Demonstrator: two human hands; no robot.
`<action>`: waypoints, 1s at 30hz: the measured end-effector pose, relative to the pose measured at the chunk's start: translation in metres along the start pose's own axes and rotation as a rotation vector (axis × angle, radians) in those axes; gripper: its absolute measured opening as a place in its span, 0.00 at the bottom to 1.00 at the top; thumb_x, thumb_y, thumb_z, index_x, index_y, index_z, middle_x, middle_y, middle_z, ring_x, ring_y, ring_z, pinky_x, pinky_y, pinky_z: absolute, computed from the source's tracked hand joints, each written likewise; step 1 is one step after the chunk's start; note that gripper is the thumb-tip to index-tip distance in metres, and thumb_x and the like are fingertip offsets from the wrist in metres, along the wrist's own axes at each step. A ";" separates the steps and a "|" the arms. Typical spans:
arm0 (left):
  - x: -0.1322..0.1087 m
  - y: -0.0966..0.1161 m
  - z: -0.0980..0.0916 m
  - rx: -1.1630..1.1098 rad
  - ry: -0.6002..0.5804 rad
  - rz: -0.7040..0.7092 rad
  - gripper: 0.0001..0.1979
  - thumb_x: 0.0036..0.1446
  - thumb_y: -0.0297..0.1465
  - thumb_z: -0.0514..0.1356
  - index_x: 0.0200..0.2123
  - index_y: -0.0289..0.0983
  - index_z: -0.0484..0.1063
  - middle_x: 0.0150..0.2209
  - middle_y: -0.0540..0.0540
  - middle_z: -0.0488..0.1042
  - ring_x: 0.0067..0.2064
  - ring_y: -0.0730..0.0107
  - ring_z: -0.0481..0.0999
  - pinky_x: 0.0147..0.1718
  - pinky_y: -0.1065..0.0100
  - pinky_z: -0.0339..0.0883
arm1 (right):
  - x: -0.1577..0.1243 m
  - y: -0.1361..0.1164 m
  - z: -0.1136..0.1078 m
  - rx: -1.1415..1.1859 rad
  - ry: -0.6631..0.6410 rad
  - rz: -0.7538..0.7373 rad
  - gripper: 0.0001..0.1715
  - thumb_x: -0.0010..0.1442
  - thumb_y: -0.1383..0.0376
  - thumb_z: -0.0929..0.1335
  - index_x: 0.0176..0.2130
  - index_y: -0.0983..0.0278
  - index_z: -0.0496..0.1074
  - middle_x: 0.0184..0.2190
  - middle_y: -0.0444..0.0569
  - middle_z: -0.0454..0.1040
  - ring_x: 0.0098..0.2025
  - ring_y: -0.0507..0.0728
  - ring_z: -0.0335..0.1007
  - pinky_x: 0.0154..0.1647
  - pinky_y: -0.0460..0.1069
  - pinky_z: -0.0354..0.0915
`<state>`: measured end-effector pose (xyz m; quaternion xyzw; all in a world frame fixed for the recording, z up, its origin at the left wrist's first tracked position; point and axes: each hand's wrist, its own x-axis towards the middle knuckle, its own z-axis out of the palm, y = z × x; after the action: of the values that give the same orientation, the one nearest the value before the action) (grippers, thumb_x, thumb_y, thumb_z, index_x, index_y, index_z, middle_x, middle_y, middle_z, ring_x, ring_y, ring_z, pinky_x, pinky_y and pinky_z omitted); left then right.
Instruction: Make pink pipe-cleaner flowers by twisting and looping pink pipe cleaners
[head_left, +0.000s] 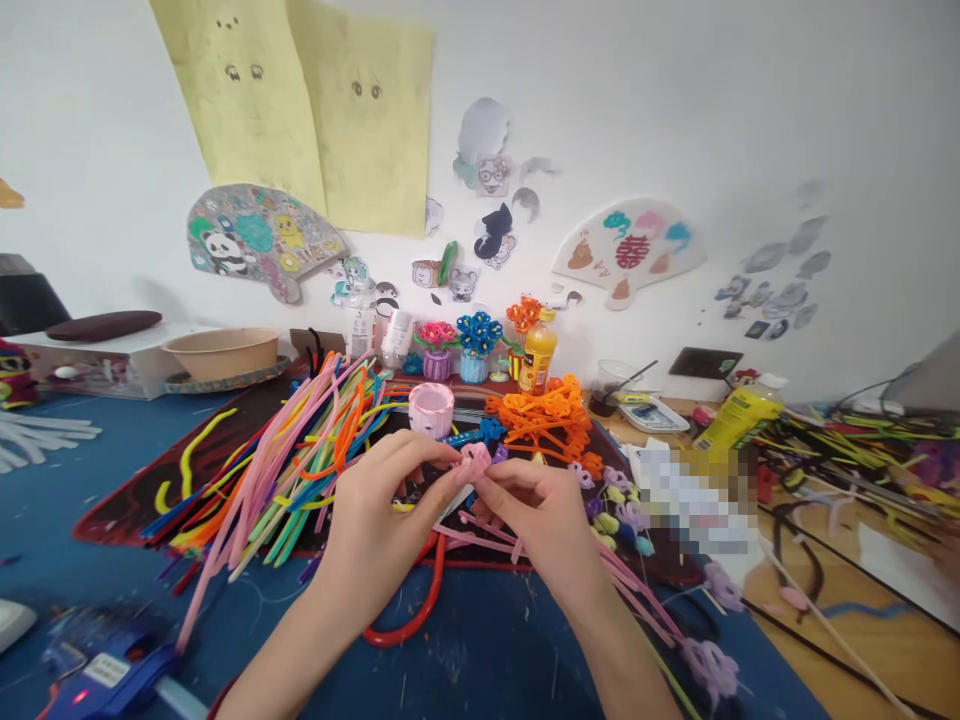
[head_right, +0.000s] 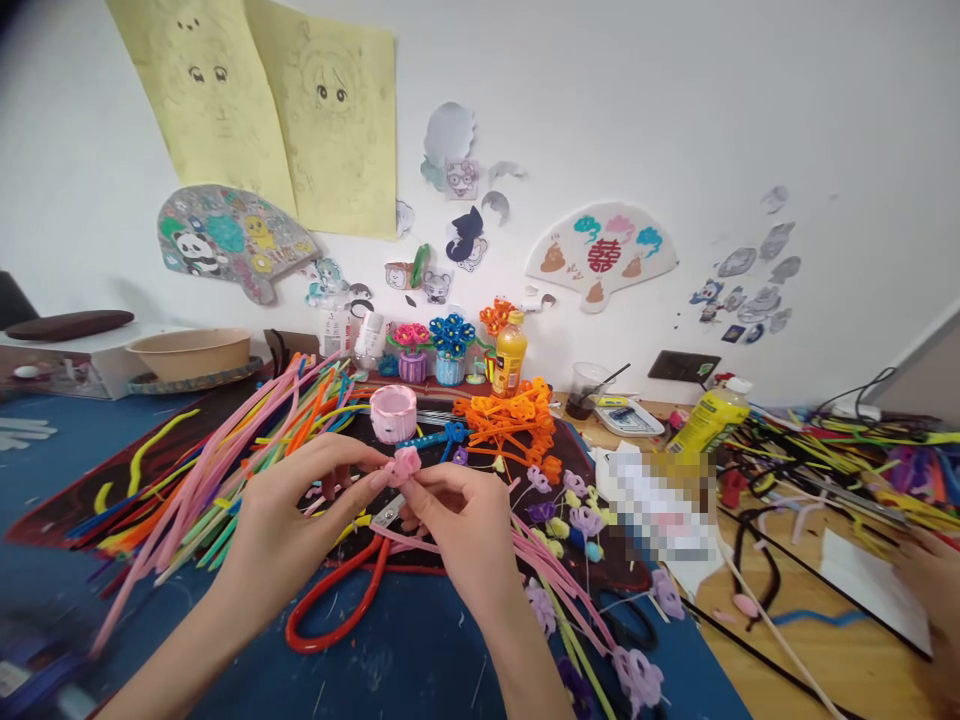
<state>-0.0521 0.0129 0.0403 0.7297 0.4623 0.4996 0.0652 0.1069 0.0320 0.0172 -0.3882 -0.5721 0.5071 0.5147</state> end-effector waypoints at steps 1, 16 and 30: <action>0.000 0.000 0.001 0.008 -0.005 0.009 0.05 0.58 0.33 0.61 0.32 0.37 0.74 0.31 0.49 0.75 0.31 0.72 0.70 0.30 0.70 0.62 | 0.000 -0.001 0.000 -0.023 -0.010 -0.004 0.15 0.53 0.57 0.73 0.28 0.67 0.77 0.20 0.47 0.75 0.23 0.52 0.72 0.25 0.45 0.68; 0.005 0.003 -0.004 -0.222 -0.298 -0.323 0.13 0.58 0.40 0.58 0.29 0.36 0.73 0.24 0.50 0.70 0.25 0.74 0.62 0.22 0.72 0.55 | 0.000 -0.005 -0.006 0.034 -0.161 0.091 0.17 0.55 0.54 0.71 0.28 0.67 0.73 0.17 0.41 0.68 0.19 0.48 0.63 0.21 0.44 0.63; 0.006 0.003 -0.006 -0.275 -0.408 -0.290 0.12 0.60 0.38 0.56 0.28 0.37 0.70 0.30 0.49 0.71 0.36 0.68 0.67 0.34 0.68 0.61 | 0.000 -0.007 -0.008 0.072 -0.217 0.127 0.16 0.53 0.56 0.71 0.24 0.67 0.71 0.16 0.39 0.65 0.16 0.46 0.59 0.17 0.42 0.57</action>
<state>-0.0548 0.0133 0.0491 0.7258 0.4670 0.3858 0.3261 0.1154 0.0321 0.0236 -0.3479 -0.5801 0.5979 0.4301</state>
